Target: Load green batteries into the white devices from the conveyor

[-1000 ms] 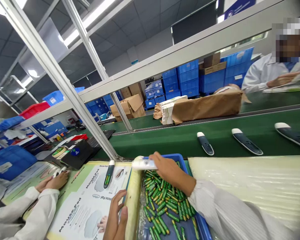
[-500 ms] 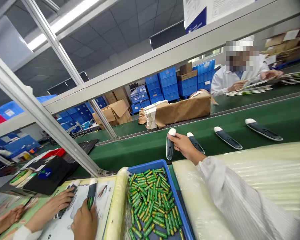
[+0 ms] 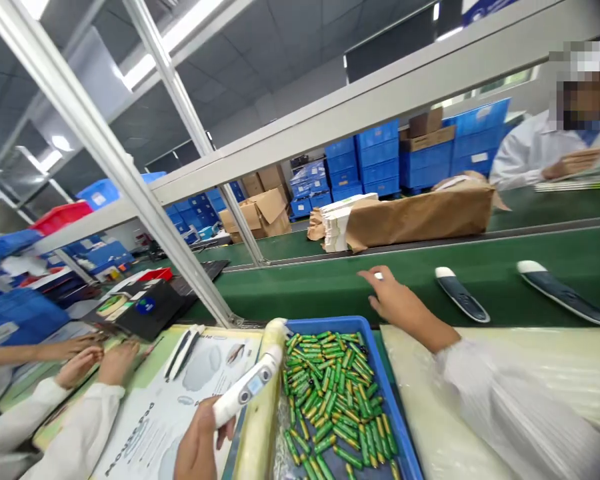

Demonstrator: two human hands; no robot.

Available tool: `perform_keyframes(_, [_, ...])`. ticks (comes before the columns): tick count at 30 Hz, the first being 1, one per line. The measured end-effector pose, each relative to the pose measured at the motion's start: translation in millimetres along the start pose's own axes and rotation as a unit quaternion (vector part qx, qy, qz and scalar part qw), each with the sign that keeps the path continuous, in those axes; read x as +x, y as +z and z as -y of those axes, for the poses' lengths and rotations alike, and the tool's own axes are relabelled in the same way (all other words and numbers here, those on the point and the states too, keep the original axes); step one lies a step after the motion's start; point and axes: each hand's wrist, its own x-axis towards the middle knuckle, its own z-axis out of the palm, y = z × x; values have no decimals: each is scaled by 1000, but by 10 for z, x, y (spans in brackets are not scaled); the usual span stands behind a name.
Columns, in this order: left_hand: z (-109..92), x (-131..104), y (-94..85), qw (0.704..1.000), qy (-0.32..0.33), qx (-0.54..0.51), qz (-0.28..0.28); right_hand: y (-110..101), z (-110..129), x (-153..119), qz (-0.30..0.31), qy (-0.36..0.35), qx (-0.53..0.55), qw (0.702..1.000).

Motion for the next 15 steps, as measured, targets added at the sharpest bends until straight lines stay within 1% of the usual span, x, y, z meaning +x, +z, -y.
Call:
perform_keyframes(1, [-104, -31, 49, 1000, 7, 1, 23, 55, 256, -151, 56, -91, -16, 994])
perform_keyframes(2, [-191, -56, 102, 999, 8, -1, 47, 129, 513, -330, 121, -187, -12, 975])
perform_keyframes(3, [-260, -78, 153, 997, 3, -13, 70, 216, 754, -525, 180, -260, -7, 949])
perform_keyframes(5, [-348, -111, 229, 991, -24, -60, 121, 381, 1127, -891, 234, -331, -39, 913])
perform_keyframes(6, [-371, -124, 243, 985, -38, -90, 145, 439, 1246, -1028, 247, -344, -61, 904])
perform_keyframes(7, [-381, -133, 239, 978, -49, -120, 162, 472, 1320, -1117, 251, -347, -74, 901])
perform_keyframes(8, [-380, -141, 217, 973, -55, -147, 168, 479, 1356, -1156, 249, -342, -70, 903])
perform_keyframes(9, [-370, -147, 181, 971, -55, -167, 160, 466, 1361, -1149, 237, -329, -46, 913])
perform_keyframes(10, [-351, -152, 138, 973, -51, -178, 140, 445, 1346, -1107, 208, -307, -5, 929])
perform_keyframes(11, [-323, -158, 94, 976, -44, -179, 114, 430, 1317, -1041, 154, -277, 43, 947])
perform_keyframes(12, [-286, -164, 56, 981, -38, -171, 88, 433, 1280, -966, 81, -239, 85, 964])
perform_keyframes(13, [-239, -168, 27, 985, -35, -153, 69, 464, 1238, -893, -4, -196, 110, 974])
perform_keyframes(14, [-179, -164, 7, 990, -35, -126, 56, 521, 1194, -830, -67, -167, 109, 978])
perform_keyframes(15, [-106, -144, -7, 994, -38, -93, 49, 600, 1148, -780, -98, -158, 88, 979])
